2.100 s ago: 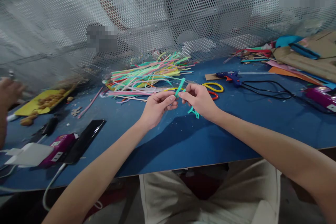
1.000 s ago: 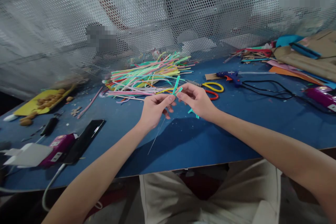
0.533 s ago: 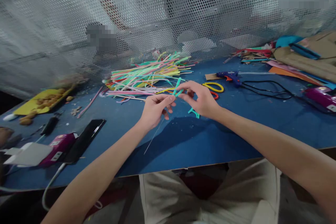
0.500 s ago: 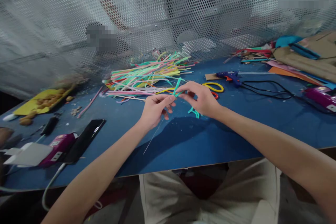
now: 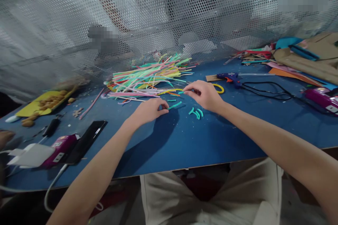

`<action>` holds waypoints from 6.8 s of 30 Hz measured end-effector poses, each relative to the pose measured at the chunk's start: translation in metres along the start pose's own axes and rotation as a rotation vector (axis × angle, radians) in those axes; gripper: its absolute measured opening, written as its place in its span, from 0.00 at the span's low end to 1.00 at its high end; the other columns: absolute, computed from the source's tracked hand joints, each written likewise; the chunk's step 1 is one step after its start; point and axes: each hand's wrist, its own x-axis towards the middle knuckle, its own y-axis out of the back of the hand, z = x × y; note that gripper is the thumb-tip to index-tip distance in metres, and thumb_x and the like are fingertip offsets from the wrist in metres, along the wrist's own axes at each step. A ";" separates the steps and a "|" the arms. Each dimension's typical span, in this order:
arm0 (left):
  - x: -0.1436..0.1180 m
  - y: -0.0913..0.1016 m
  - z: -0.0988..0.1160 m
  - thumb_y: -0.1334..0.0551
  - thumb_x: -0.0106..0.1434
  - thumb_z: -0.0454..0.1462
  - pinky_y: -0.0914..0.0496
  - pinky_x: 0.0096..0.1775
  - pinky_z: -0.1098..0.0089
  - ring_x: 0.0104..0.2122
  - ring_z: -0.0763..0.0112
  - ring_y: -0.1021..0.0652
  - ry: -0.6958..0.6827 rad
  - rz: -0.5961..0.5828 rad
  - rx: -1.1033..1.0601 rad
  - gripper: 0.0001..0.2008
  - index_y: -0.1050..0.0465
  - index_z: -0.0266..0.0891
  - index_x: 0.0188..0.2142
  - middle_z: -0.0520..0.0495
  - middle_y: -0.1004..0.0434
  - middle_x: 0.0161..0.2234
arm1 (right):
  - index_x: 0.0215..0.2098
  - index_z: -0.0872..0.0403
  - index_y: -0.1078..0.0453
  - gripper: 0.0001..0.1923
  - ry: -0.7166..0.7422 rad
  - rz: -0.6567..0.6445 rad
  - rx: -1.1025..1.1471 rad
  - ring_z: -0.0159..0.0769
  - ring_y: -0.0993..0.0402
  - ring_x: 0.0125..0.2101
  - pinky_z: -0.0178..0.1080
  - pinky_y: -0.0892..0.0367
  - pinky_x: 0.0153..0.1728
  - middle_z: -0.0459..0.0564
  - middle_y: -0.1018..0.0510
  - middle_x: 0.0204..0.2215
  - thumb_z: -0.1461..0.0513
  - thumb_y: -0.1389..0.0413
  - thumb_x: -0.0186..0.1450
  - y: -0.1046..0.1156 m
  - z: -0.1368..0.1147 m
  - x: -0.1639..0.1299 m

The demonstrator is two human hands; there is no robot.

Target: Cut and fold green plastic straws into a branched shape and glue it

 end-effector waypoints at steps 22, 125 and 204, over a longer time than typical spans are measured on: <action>-0.001 -0.018 0.029 0.34 0.67 0.43 0.27 0.32 0.75 0.33 0.73 0.19 -0.328 0.465 -0.688 0.09 0.19 0.40 0.38 0.47 0.17 0.35 | 0.41 0.51 0.19 0.10 0.011 -0.219 0.329 0.32 0.23 0.30 0.34 0.32 0.32 0.48 0.15 0.34 0.56 0.40 0.69 0.002 -0.021 -0.004; 0.010 -0.034 0.032 0.47 0.76 0.41 0.32 0.46 0.67 0.45 0.67 0.21 -0.335 0.547 0.193 0.12 0.27 0.41 0.48 0.47 0.18 0.44 | 0.44 0.54 0.22 0.16 0.388 -0.213 -0.359 0.37 0.23 0.36 0.38 0.35 0.37 0.51 0.15 0.37 0.56 0.49 0.75 -0.006 0.004 -0.003; 0.005 -0.031 0.046 0.46 0.72 0.45 0.35 0.32 0.70 0.29 0.64 0.20 0.131 0.354 0.046 0.16 0.22 0.46 0.34 0.48 0.18 0.28 | 0.32 0.53 0.21 0.18 0.239 -0.132 -0.605 0.35 0.25 0.25 0.39 0.47 0.29 0.47 0.19 0.23 0.57 0.50 0.72 -0.008 -0.014 -0.004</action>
